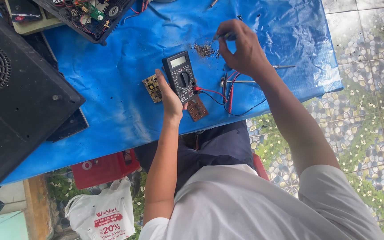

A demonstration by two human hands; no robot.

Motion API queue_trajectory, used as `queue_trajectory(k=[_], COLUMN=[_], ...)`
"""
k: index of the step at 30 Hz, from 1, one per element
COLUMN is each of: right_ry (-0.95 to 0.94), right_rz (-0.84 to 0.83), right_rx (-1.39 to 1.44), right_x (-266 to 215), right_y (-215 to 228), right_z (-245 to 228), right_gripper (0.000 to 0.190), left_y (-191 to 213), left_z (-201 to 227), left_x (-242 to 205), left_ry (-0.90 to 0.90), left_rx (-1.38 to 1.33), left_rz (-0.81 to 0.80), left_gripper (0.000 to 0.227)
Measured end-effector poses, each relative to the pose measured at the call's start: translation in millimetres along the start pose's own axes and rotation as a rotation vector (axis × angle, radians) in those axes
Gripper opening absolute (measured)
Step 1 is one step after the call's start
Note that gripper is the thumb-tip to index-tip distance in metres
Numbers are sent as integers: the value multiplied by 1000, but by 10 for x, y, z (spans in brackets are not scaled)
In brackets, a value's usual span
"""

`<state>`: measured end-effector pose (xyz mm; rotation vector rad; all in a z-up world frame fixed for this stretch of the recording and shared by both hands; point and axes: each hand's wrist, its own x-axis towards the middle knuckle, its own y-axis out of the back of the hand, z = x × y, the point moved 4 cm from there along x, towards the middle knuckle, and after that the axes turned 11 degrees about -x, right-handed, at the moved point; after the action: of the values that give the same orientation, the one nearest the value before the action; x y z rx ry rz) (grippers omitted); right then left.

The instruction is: Cleaning dust from electronic circuit boards using a brush and testing components with a multimeter during an appliance repair.

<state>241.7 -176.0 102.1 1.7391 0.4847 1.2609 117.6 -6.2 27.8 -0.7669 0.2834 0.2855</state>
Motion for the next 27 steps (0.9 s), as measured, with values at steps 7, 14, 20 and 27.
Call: queue_trajectory(k=[7, 14, 20, 27], right_ry=[-238, -320, -333, -237], right_rz=[177, 293, 199, 163], right_rx=[842, 805, 401, 787], right_x=[252, 123, 81, 56], right_y=[252, 309, 244, 342], right_z=[-405, -252, -136, -290], right_gripper=[18, 15, 7, 10], left_y=[-230, -346, -292, -454], left_z=[78, 215, 95, 222], left_x=[38, 171, 433, 481], left_ry=[-77, -91, -215, -184], left_rx=[158, 380, 638, 572], left_rz=[80, 125, 223, 140], left_gripper=[83, 77, 66, 67])
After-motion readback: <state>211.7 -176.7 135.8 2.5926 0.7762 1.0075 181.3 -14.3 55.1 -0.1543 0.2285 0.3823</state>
